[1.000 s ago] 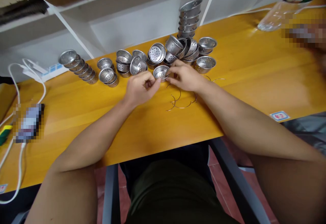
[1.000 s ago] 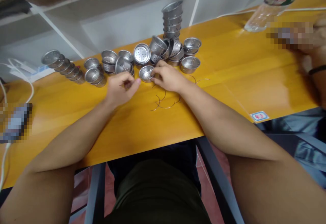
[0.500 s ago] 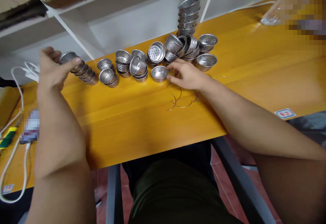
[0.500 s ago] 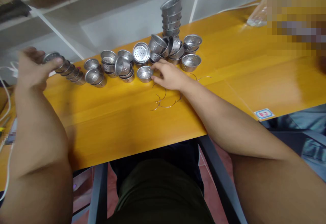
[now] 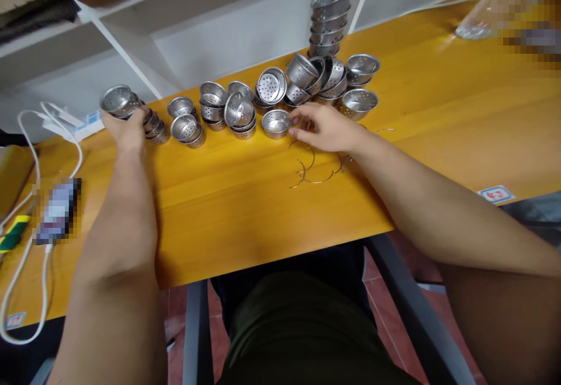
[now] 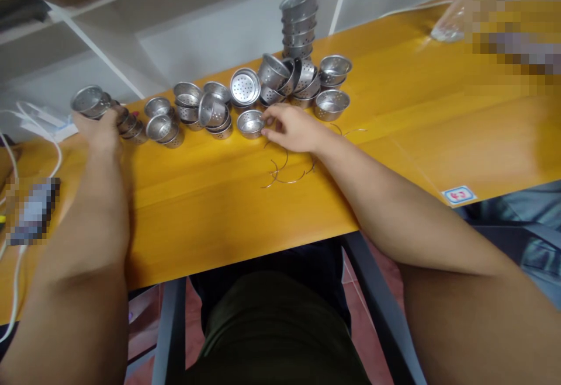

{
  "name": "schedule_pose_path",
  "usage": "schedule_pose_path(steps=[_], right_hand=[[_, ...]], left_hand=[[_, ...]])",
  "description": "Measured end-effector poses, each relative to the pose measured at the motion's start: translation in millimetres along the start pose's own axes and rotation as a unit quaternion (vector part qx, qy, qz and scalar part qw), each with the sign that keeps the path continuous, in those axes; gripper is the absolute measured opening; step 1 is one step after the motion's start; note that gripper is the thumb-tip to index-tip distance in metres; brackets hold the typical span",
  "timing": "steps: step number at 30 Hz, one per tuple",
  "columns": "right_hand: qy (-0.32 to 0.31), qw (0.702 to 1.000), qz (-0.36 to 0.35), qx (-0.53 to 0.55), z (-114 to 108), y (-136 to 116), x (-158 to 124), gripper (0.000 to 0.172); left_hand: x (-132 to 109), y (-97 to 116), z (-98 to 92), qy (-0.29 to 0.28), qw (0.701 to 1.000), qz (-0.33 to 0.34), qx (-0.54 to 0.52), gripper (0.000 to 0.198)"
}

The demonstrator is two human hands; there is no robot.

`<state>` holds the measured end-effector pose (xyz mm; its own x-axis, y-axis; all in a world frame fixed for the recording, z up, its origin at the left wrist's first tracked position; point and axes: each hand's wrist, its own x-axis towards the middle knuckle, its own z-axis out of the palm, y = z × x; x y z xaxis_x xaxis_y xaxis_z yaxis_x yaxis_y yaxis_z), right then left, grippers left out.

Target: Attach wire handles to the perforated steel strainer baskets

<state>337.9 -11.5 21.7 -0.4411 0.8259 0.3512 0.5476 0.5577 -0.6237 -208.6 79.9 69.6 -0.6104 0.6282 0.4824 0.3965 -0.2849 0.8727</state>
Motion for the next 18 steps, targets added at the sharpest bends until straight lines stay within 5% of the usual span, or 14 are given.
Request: schedule_pose_path(steps=[4,11,14,18], right_hand=[[0.001,1.0,0.001,0.01,1,0,0,0.037],[-0.01,1.0,0.013,0.024,0,0,0,0.036],[-0.012,0.999,0.015,0.028,0,0,0,0.037],[-0.009,0.999,0.017,0.033,1,0,-1,0.039]], left_hand=[[-12,10,3.7,0.014,1.0,-0.006,-0.015,0.083],[-19,12,-0.2,-0.037,0.998,-0.003,-0.047,0.161],[-31,33,-1.5,-0.046,0.999,0.005,0.001,0.154],[-55,78,-5.0,-0.181,0.981,0.027,0.058,0.115]])
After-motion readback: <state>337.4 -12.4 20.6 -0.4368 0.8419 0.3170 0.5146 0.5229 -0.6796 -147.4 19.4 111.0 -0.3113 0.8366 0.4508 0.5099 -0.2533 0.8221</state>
